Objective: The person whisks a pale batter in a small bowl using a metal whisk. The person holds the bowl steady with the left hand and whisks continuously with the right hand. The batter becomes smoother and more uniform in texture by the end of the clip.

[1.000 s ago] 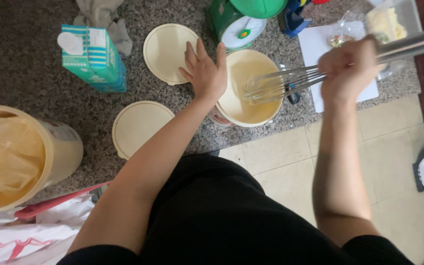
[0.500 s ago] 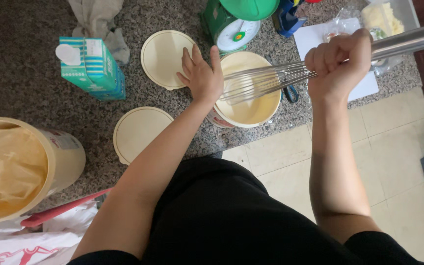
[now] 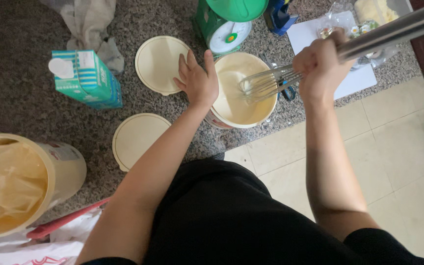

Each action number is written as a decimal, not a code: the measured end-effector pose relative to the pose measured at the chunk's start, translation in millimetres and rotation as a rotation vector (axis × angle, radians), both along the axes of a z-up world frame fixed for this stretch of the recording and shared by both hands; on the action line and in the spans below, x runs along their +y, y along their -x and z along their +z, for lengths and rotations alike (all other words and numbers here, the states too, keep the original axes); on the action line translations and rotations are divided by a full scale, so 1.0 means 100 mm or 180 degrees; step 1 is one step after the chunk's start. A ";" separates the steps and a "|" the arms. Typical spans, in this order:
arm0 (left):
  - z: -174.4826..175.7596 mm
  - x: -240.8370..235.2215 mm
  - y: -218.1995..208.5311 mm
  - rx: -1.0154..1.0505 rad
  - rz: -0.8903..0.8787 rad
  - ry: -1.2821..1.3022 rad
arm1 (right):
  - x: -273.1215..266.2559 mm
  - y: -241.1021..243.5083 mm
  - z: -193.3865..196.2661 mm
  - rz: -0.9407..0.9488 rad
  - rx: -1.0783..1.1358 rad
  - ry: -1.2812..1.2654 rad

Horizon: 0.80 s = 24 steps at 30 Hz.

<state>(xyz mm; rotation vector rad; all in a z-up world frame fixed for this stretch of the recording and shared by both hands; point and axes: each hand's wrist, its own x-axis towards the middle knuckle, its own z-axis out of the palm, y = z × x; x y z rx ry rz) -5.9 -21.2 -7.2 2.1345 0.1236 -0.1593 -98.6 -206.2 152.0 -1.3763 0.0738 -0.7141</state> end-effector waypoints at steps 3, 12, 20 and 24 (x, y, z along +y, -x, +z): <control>-0.01 0.01 -0.01 -0.0032 0.0025 -0.0070 | 0.03 -0.02 0.00 0.0232 -0.0066 -0.0304; -0.04 0.00 -0.01 -0.0049 0.0001 -0.0041 | -0.18 0.12 -0.11 -0.0057 -0.0138 -0.0385; 0.60 0.33 0.44 -0.1853 -0.1213 0.0395 | -0.31 0.56 -0.11 0.0382 -0.0603 -0.0687; 1.00 0.41 0.61 -0.2531 -0.1799 0.0159 | -0.37 0.64 -0.15 0.0282 -0.0829 -0.0673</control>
